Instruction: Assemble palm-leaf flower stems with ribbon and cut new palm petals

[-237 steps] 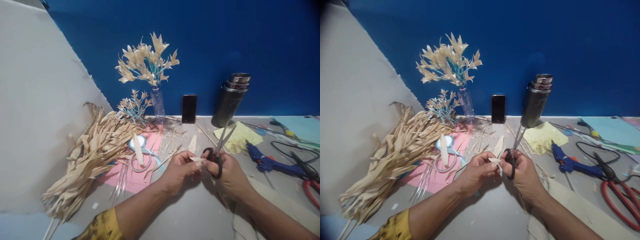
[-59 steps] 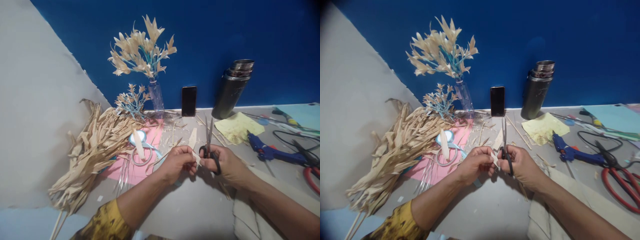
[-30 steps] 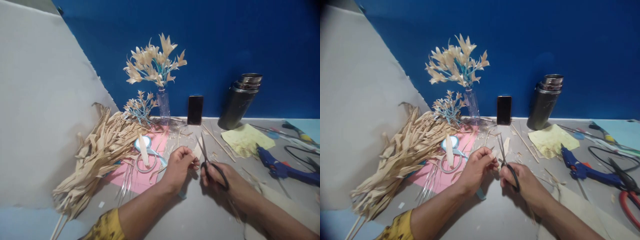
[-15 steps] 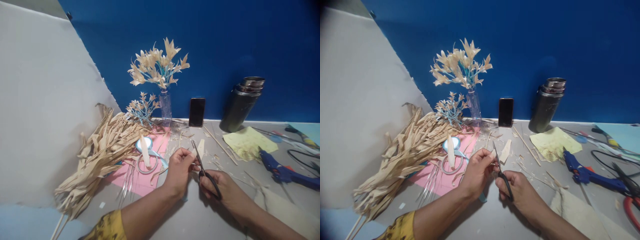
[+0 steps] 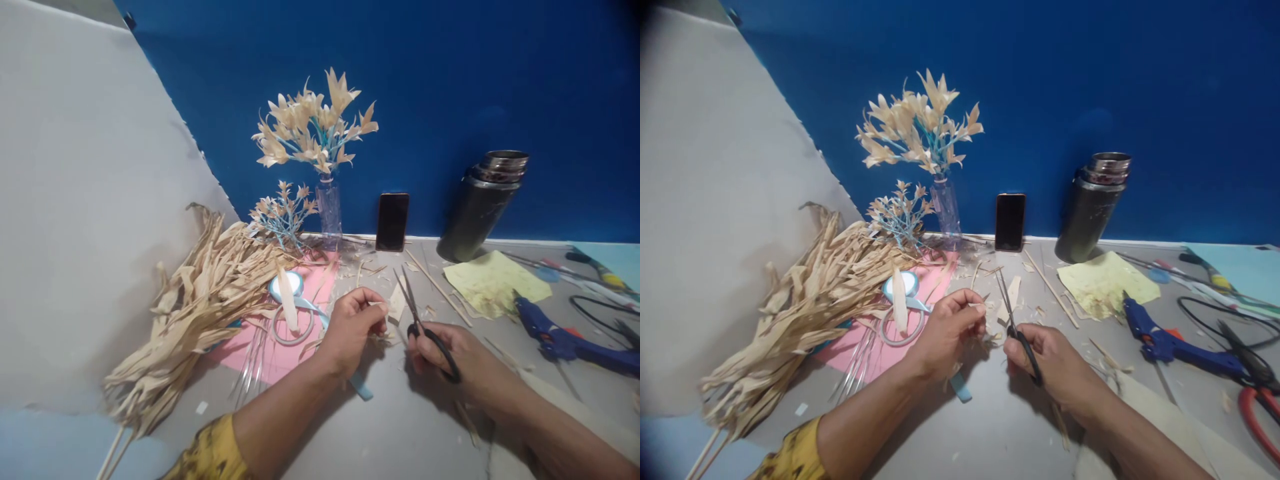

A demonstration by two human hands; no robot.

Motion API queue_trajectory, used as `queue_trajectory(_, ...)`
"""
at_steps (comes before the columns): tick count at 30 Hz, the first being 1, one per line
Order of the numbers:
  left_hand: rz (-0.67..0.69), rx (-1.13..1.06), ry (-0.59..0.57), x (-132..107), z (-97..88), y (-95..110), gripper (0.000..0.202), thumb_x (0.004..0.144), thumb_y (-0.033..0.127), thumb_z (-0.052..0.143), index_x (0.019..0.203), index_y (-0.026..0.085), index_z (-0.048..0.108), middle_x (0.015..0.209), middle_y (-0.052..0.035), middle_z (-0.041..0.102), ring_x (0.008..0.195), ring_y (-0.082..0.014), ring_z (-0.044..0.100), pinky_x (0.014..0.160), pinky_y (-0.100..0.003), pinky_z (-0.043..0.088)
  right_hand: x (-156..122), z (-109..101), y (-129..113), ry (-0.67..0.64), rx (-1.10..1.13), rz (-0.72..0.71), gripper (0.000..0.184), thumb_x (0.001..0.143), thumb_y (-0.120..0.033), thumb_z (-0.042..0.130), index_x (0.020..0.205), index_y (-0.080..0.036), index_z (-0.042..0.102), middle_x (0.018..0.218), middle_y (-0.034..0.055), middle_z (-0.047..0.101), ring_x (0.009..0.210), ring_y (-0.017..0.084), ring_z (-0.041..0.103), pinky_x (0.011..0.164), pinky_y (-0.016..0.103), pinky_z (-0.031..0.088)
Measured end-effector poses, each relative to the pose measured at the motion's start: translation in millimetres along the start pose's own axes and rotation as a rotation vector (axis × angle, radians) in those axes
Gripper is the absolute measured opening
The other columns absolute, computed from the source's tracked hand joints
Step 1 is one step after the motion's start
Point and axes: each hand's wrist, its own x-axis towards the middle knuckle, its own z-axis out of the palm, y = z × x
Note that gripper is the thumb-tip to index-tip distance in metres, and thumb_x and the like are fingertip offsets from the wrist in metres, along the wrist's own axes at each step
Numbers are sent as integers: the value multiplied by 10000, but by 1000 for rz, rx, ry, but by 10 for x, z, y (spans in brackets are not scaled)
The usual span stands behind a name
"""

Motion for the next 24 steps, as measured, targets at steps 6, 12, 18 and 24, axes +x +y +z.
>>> queue_trajectory(6, -111, 18, -143, -10, -2, -42, 160, 649, 228, 740, 678, 160, 598, 543, 20, 526, 512, -82, 474, 534, -216, 368, -15, 19, 8, 237, 129, -40, 293, 712, -409, 720, 884, -196, 618, 770, 3, 650, 667, 153, 569, 601, 247, 461)
queue_trajectory(12, -202, 18, -230, -26, 12, -75, 223, 635, 272, 790, 698, 155, 611, 596, 3, 567, 514, -93, 511, 548, -239, 410, -26, 8, 10, 324, 103, -61, 253, 667, -376, 713, 815, -193, 621, 671, -3, 608, 604, 154, 533, 551, 256, 448)
queue_trajectory(18, -219, -71, -187, -34, 34, -84, 247, 639, 271, 783, 700, 172, 565, 593, 12, 563, 560, -118, 566, 551, -242, 436, -10, 3, 6, 362, 166, -62, 272, 674, -370, 718, 846, -185, 616, 732, 8, 627, 645, 155, 548, 595, 254, 451)
queue_trajectory(24, -122, -67, -96, -17, 20, -71, 158, 674, 214, 695, 680, 173, 543, 585, -12, 605, 572, -129, 598, 581, -242, 456, -12, 31, -17, 87, 124, 19, 366, 708, -530, 715, 721, -191, 577, 616, -32, 526, 564, 121, 442, 524, 239, 361)
